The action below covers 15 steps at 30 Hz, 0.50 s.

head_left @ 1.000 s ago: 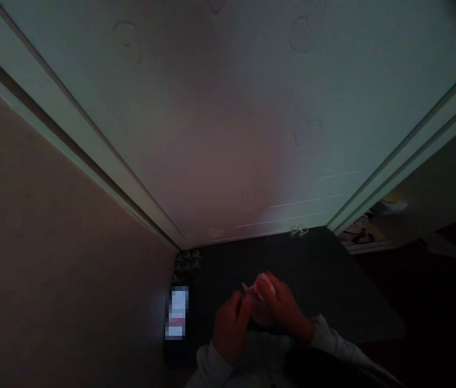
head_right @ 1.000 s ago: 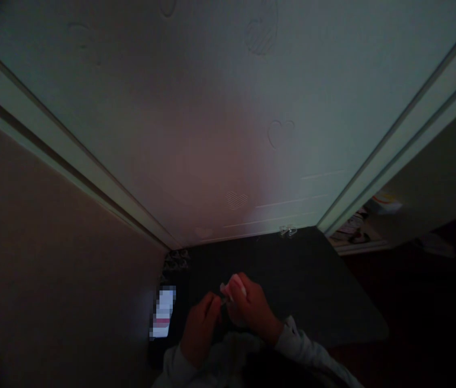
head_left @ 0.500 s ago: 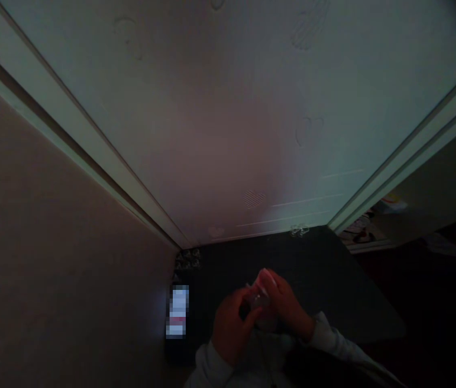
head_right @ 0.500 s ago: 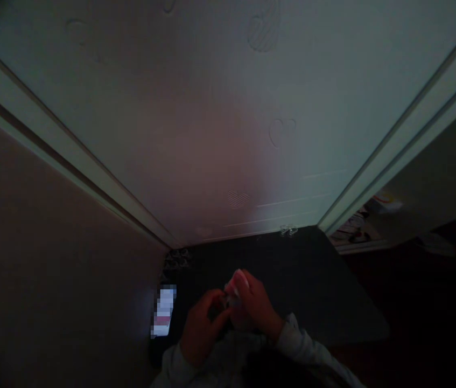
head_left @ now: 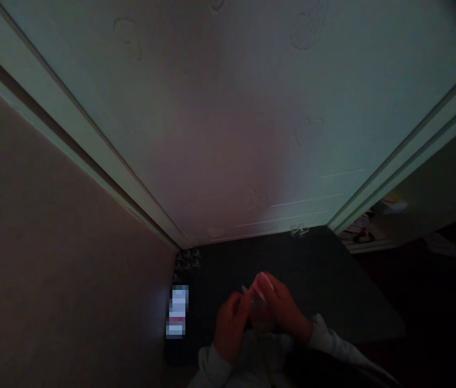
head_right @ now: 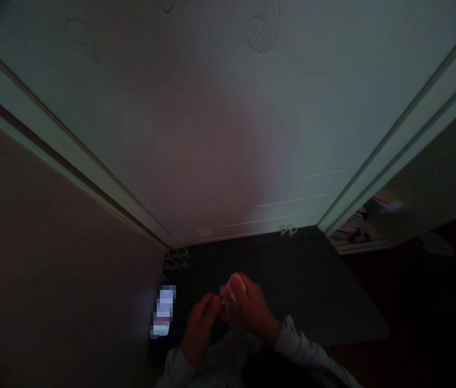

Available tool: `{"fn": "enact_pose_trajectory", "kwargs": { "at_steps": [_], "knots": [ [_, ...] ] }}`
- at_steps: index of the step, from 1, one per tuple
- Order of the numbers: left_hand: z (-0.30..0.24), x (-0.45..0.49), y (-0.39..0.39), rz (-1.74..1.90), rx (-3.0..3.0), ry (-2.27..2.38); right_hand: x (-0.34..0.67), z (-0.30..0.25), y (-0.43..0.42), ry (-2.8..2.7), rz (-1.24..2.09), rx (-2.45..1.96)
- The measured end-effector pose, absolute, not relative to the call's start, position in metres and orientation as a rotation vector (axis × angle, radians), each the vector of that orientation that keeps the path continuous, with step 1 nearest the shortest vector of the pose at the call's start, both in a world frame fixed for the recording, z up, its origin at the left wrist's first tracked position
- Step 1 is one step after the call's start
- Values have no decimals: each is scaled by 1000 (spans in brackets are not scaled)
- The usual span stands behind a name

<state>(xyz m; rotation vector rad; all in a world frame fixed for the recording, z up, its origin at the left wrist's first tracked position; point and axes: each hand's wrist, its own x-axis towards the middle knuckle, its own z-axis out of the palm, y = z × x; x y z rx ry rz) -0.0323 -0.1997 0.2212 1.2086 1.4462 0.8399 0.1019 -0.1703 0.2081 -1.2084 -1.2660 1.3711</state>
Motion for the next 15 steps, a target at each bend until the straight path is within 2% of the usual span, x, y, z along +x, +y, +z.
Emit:
{"fn": "enact_pose_trajectory", "kwargs": {
  "at_steps": [9,15],
  "knots": [
    [228,-40,-202,826,1623,1466,103,201,-166,-1127,1445,-1221],
    [226,-40,-201,821,1630,1516,103,200,-167,-1082,1481,-1212]
  ]
}}
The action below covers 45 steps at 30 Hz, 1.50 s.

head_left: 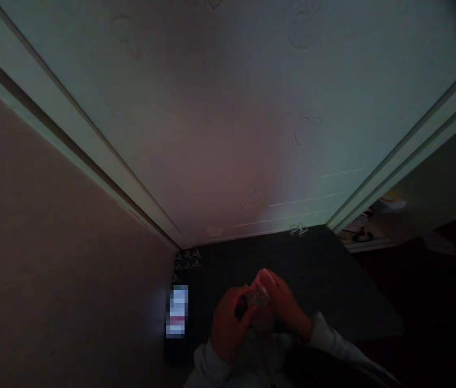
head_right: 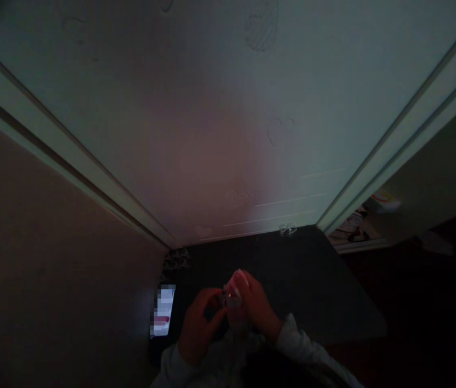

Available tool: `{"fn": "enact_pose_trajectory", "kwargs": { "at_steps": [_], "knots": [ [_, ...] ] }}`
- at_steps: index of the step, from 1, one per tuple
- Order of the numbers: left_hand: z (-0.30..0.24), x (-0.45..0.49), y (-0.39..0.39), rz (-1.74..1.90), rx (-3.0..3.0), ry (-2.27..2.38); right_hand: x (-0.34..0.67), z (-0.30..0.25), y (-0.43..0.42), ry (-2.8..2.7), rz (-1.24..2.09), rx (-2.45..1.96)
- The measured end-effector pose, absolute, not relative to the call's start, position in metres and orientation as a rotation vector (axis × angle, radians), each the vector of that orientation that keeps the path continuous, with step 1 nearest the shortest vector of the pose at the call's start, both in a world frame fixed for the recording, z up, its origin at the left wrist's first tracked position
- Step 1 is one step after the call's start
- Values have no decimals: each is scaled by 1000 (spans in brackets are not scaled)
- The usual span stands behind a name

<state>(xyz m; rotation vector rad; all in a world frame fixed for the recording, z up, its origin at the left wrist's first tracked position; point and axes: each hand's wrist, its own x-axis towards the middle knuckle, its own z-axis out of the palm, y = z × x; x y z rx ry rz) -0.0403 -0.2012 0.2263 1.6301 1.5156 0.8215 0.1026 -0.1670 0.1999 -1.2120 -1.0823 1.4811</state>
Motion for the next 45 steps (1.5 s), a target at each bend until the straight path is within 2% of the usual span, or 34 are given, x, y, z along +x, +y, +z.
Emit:
{"fn": "enact_pose_trajectory", "kwargs": {
  "at_steps": [15,22,33,45],
  "knots": [
    [220,-40,-200,964,1071,1405,103,206,-168,-1016,1536,-1138],
    [218,-41,-198,997,911,1339,109,210,-167,-946,1678,-996],
    [225,-44,-196,1022,841,1316,113,200,-168,-847,1983,-907],
    [225,-48,-196,1058,818,1343,109,205,-167,-848,1979,-885]
  ]
}}
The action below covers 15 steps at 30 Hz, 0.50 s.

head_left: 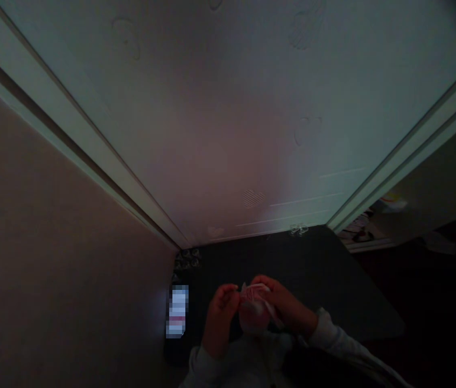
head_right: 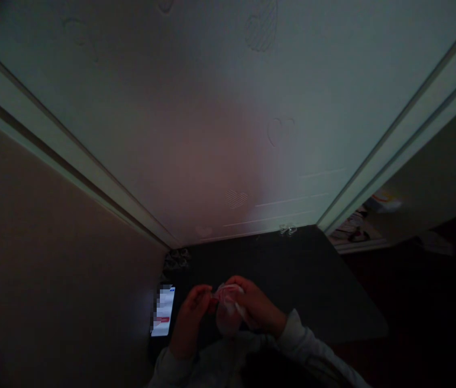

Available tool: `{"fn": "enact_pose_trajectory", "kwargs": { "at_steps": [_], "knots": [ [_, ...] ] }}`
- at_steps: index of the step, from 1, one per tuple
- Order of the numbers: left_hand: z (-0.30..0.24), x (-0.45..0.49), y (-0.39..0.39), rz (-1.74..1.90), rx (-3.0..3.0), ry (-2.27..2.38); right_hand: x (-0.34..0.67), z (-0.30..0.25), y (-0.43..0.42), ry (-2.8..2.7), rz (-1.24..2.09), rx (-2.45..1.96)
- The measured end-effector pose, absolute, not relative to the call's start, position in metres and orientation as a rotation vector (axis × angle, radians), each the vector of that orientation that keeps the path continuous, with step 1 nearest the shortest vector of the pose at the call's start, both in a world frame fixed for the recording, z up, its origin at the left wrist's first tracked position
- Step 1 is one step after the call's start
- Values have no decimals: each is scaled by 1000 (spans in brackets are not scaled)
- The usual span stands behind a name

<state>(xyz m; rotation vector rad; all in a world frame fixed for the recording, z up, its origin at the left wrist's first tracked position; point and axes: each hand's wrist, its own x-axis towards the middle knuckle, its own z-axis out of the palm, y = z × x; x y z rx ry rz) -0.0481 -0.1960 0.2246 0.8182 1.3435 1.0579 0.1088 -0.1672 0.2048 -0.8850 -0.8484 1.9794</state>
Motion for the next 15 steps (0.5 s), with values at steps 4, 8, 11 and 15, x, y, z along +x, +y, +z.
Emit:
{"fn": "enact_pose_trajectory", "kwargs": {
  "at_steps": [4,8,11,15],
  "knots": [
    [227,-48,-196,1061,818,1352,111,206,-167,-832,2005,-840],
    [228,-49,-195,1051,818,1362,111,208,-168,-899,2003,-845],
    [228,-51,-195,1039,818,1365,110,206,-167,-1012,1940,-899],
    [226,-56,-194,1034,823,1358,113,199,-164,-1170,1815,-950]
  ]
}}
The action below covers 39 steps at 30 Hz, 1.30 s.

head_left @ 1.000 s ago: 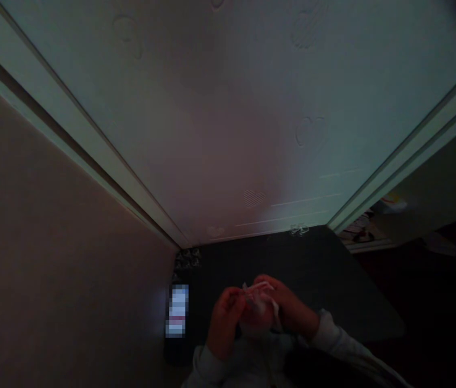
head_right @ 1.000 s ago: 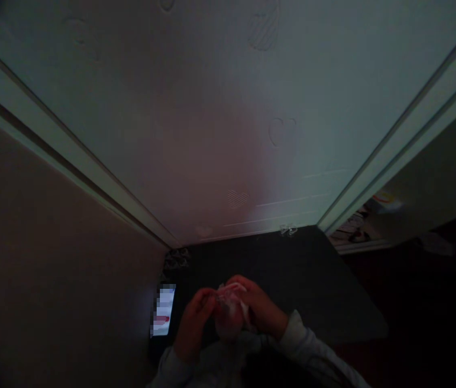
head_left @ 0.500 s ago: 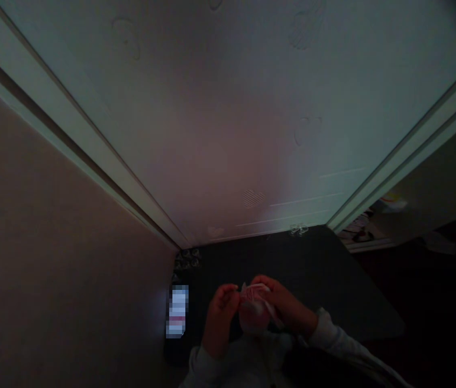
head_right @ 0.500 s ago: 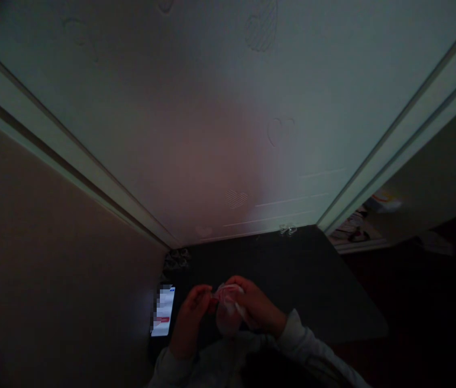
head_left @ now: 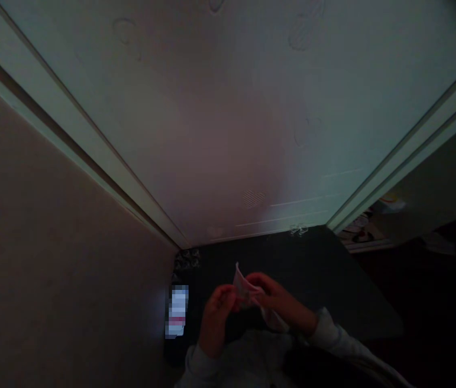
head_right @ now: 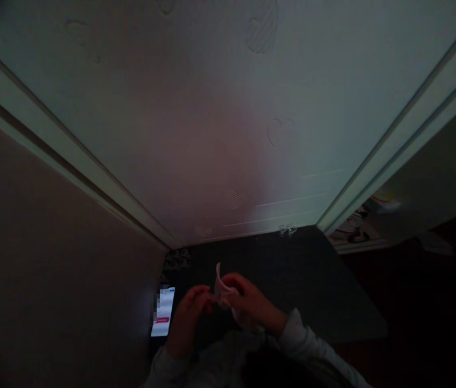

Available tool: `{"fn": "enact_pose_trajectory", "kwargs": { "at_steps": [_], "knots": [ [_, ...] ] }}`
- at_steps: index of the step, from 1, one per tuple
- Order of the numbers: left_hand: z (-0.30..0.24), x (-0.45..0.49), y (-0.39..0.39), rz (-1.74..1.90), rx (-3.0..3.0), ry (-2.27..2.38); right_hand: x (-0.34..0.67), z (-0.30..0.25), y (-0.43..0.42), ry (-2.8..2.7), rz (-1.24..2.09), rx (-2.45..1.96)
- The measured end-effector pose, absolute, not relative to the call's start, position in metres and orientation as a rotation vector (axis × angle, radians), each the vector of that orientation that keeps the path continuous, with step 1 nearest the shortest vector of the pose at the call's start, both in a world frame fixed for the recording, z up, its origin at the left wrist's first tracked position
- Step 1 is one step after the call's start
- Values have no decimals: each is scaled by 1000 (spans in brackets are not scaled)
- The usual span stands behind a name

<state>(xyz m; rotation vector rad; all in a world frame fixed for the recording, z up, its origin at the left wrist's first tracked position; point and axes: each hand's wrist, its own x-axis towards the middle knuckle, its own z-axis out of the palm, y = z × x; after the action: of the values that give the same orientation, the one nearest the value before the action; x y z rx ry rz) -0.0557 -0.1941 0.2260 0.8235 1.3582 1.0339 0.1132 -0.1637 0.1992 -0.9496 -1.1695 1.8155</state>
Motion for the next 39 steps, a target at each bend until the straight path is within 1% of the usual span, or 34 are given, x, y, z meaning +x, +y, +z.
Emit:
{"fn": "enact_pose_trajectory", "kwargs": {
  "at_steps": [5,12,14,19,28,39],
  "knots": [
    [224,-59,-193,1037,815,1357,118,193,-161,-1572,1329,-1063],
    [222,-58,-192,1031,764,1338,116,194,-162,-1556,1011,-1241],
    [220,-58,-193,1046,752,1325,116,198,-162,-1566,1019,-1245],
    [214,-58,-195,1085,739,1296,115,207,-164,-1656,1195,-1237],
    [207,-55,-191,998,761,1317,113,207,-169,-1673,1262,-1283],
    [211,-55,-194,906,891,1387,110,211,-172,-1653,1338,-1234]
  ]
}}
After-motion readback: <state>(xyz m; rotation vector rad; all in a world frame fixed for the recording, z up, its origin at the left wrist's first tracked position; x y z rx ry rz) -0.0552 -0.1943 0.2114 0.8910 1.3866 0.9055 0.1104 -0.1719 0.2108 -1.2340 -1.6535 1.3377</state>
